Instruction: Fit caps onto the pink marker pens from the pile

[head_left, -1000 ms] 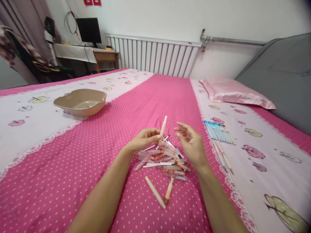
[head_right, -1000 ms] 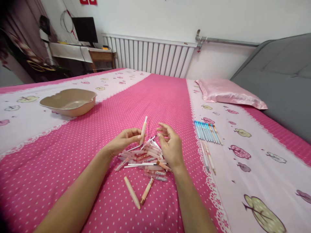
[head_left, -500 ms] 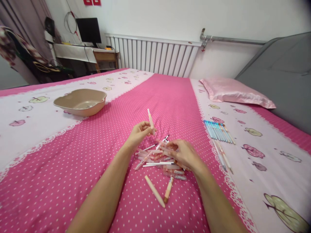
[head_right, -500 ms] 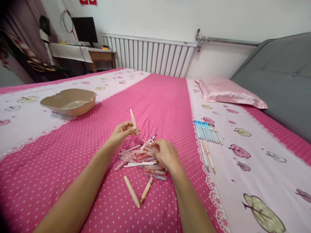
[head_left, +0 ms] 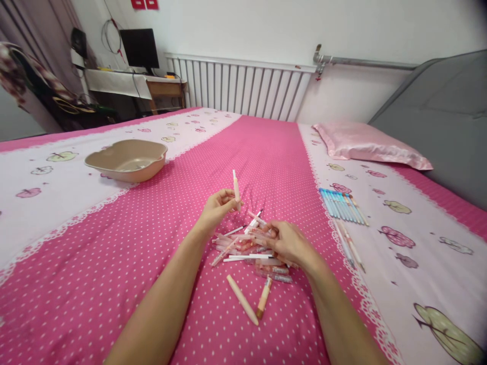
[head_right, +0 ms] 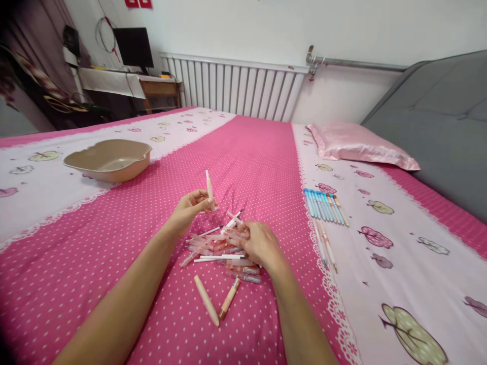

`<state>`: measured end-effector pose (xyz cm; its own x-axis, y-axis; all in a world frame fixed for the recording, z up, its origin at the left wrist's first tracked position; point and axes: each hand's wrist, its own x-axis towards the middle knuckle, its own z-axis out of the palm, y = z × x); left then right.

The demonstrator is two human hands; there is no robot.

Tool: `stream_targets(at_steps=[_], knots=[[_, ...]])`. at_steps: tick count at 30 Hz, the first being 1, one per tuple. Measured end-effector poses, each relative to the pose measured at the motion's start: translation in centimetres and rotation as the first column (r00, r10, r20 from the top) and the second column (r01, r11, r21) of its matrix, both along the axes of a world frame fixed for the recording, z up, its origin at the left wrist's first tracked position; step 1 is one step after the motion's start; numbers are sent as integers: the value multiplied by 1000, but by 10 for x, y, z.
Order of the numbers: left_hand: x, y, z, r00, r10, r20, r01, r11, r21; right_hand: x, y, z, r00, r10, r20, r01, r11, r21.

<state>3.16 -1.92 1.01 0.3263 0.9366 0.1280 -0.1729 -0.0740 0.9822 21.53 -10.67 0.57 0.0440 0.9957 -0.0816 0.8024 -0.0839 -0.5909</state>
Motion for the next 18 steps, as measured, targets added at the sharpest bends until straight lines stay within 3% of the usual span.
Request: stream_targets(at_steps=[4, 8, 12, 14, 18], knots=[[0, 0, 0, 1000, -1, -2, 1, 1000, 1, 0, 1, -1, 999, -24, -26, 24, 999, 23], [0, 0, 0, 1000, -5, -6, 5, 1000, -1, 2, 4, -1, 999, -39, -27, 43, 989, 141], [1, 0, 0, 1000, -14, -10, 14, 1000, 1, 3, 7, 3, 969, -66, -237, 120, 967, 223], [1, -1, -1, 1000, -22, -13, 22, 1000, 3, 2, 9, 5, 908, -61, -414, 171, 957, 235], [2, -2, 1, 998, -58, -26, 58, 998, 9, -1, 9, 10, 699, -50, -714, 250, 952, 178]])
